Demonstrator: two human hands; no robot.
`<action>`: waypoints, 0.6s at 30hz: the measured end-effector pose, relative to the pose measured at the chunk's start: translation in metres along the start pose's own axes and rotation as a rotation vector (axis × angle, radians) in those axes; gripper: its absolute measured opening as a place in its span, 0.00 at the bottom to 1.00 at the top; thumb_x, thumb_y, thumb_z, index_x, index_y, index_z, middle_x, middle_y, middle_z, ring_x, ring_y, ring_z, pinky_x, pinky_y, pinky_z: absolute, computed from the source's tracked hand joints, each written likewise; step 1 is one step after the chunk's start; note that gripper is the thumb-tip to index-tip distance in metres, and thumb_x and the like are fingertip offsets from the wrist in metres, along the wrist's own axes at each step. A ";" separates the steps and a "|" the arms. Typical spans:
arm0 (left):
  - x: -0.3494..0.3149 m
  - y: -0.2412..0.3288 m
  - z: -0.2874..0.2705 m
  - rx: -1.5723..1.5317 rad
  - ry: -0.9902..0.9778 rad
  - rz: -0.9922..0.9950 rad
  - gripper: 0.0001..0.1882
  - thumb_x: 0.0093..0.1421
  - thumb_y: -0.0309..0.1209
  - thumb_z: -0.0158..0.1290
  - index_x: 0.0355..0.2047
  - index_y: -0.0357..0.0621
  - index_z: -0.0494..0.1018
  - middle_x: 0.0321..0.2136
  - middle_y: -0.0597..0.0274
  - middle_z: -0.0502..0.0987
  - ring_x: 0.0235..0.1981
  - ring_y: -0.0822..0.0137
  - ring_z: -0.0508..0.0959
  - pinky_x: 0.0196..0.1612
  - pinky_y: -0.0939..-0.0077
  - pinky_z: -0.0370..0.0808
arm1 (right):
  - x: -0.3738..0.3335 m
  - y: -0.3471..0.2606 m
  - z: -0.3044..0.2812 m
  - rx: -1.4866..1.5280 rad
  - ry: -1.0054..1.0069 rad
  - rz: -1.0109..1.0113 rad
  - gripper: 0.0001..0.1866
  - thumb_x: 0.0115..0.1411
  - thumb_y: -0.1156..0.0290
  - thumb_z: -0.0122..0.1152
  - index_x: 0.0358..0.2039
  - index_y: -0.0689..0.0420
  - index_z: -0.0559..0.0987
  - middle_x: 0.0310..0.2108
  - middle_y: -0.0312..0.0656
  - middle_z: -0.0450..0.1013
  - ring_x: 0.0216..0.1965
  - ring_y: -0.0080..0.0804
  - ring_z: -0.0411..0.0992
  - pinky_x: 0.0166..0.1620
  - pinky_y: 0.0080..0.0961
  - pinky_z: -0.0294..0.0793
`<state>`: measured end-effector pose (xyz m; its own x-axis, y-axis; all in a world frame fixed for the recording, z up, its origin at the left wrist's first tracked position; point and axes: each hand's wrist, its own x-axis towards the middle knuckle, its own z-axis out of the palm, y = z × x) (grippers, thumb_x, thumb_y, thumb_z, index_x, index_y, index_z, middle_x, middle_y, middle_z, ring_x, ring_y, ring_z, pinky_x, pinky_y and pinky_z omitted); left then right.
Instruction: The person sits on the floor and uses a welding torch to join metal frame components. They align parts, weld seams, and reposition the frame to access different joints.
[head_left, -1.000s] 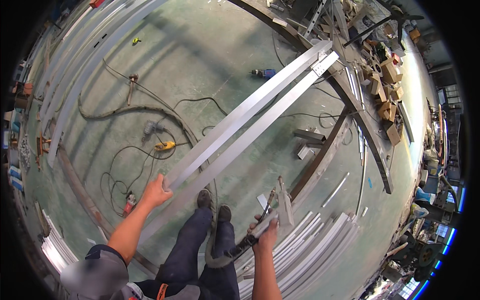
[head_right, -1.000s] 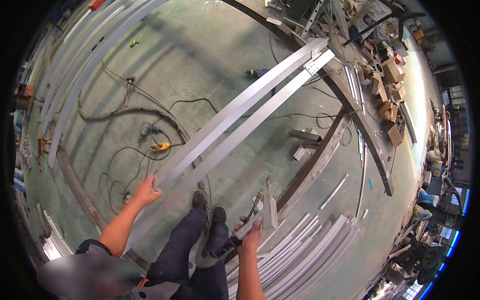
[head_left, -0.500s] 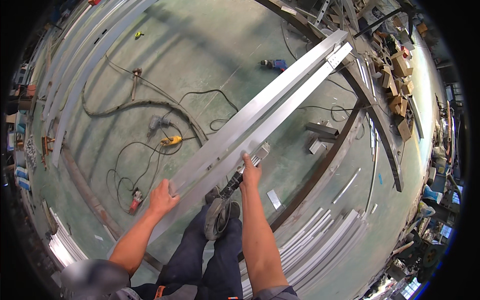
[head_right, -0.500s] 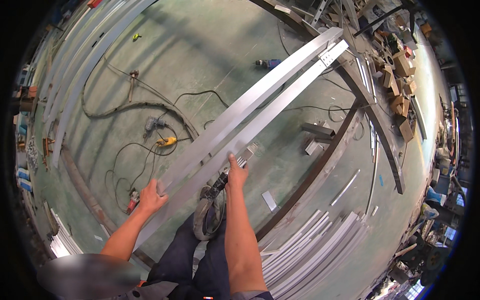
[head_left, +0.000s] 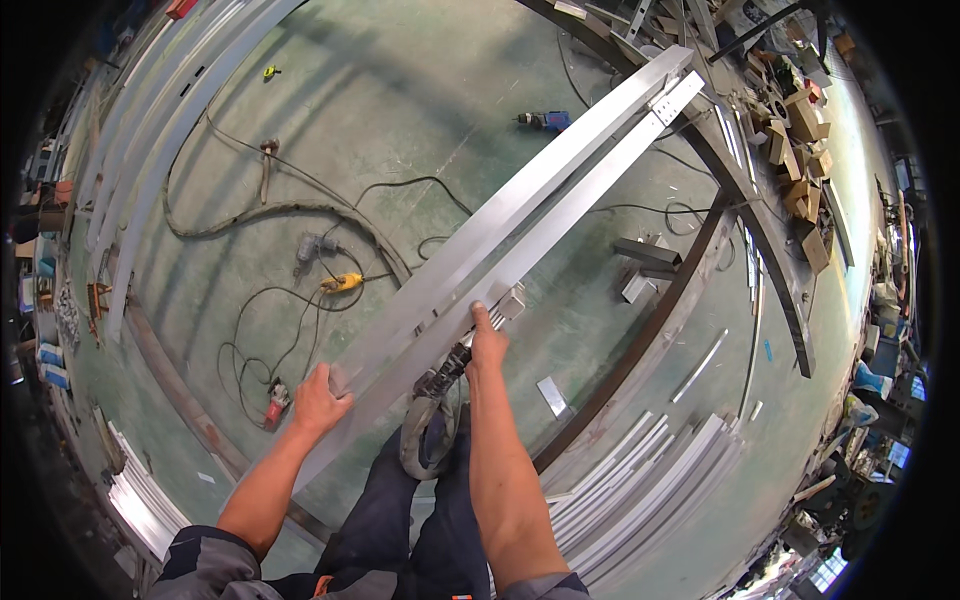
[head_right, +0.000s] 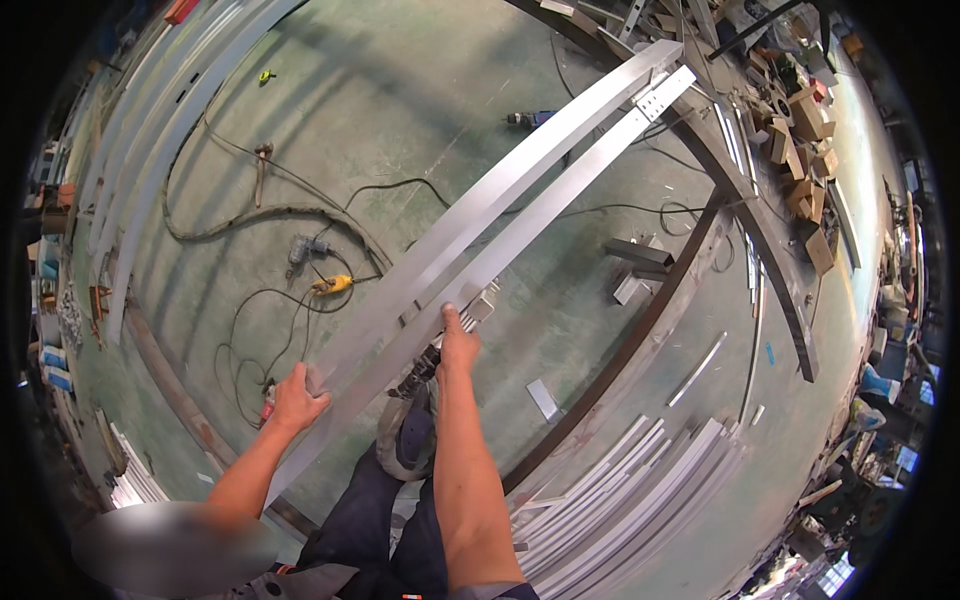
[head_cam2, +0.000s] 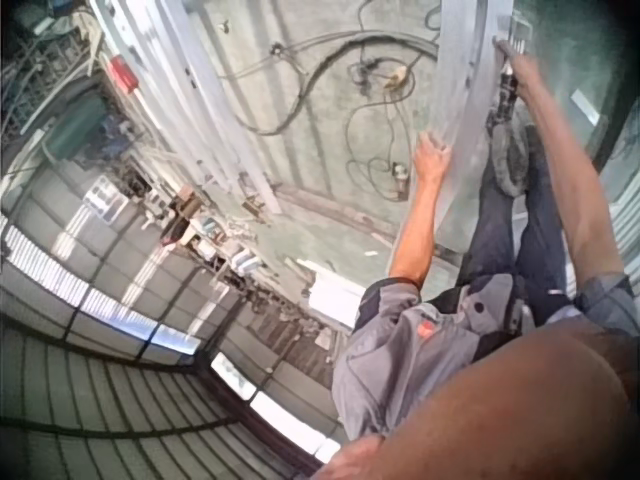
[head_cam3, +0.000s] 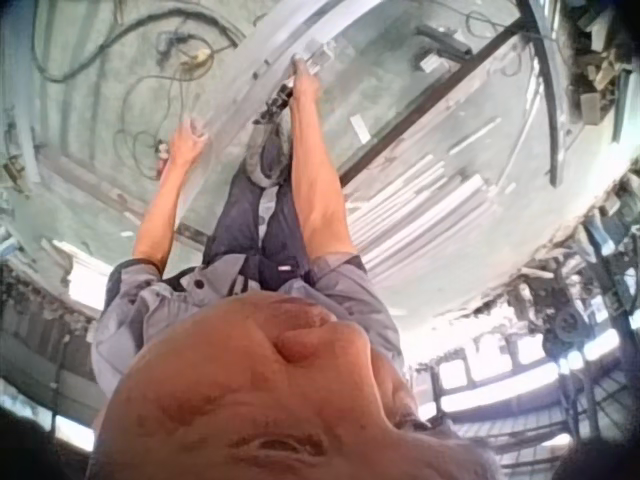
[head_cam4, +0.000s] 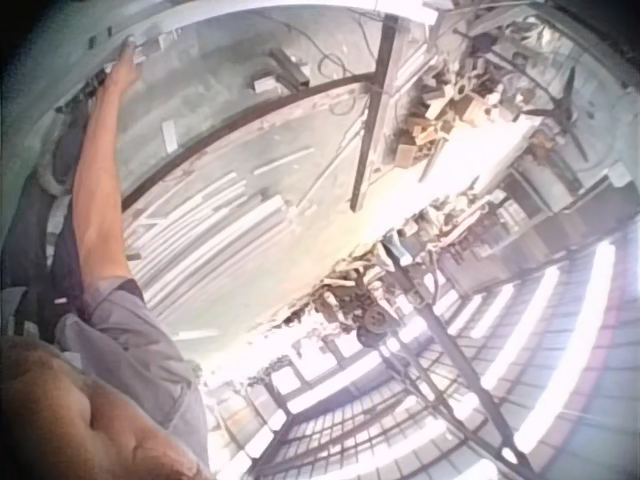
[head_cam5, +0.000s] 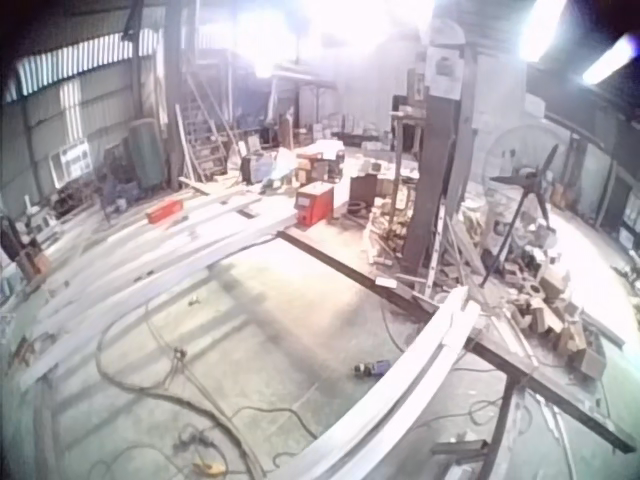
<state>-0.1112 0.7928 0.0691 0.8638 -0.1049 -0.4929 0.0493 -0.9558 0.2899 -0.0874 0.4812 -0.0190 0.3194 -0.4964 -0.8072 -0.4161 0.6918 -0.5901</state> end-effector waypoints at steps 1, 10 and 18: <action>0.004 -0.001 -0.004 -0.024 -0.039 0.003 0.30 0.47 0.40 0.69 0.46 0.41 0.68 0.39 0.43 0.80 0.42 0.35 0.80 0.44 0.44 0.77 | 0.005 0.001 -0.001 0.002 -0.021 0.010 0.33 0.58 0.58 0.77 0.56 0.69 0.77 0.50 0.47 0.80 0.49 0.37 0.78 0.54 0.36 0.76; 0.071 -0.047 -0.019 -0.557 -0.736 -0.031 0.42 0.44 0.47 0.74 0.55 0.34 0.72 0.41 0.55 0.80 0.43 0.62 0.80 0.47 0.62 0.77 | 0.011 0.001 0.001 0.099 -0.111 0.094 0.33 0.59 0.60 0.75 0.59 0.67 0.76 0.50 0.45 0.79 0.48 0.36 0.78 0.54 0.35 0.76; 0.035 -0.010 -0.023 -0.398 -0.539 -0.042 0.46 0.46 0.50 0.74 0.59 0.35 0.71 0.44 0.45 0.82 0.48 0.52 0.82 0.53 0.60 0.76 | 0.010 0.004 0.002 0.086 -0.080 0.054 0.31 0.59 0.62 0.75 0.57 0.67 0.77 0.50 0.44 0.79 0.47 0.35 0.78 0.53 0.35 0.77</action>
<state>-0.0698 0.8046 0.0680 0.4905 -0.2911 -0.8214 0.3481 -0.7986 0.4910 -0.0840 0.4797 -0.0294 0.3667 -0.4160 -0.8322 -0.3608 0.7609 -0.5393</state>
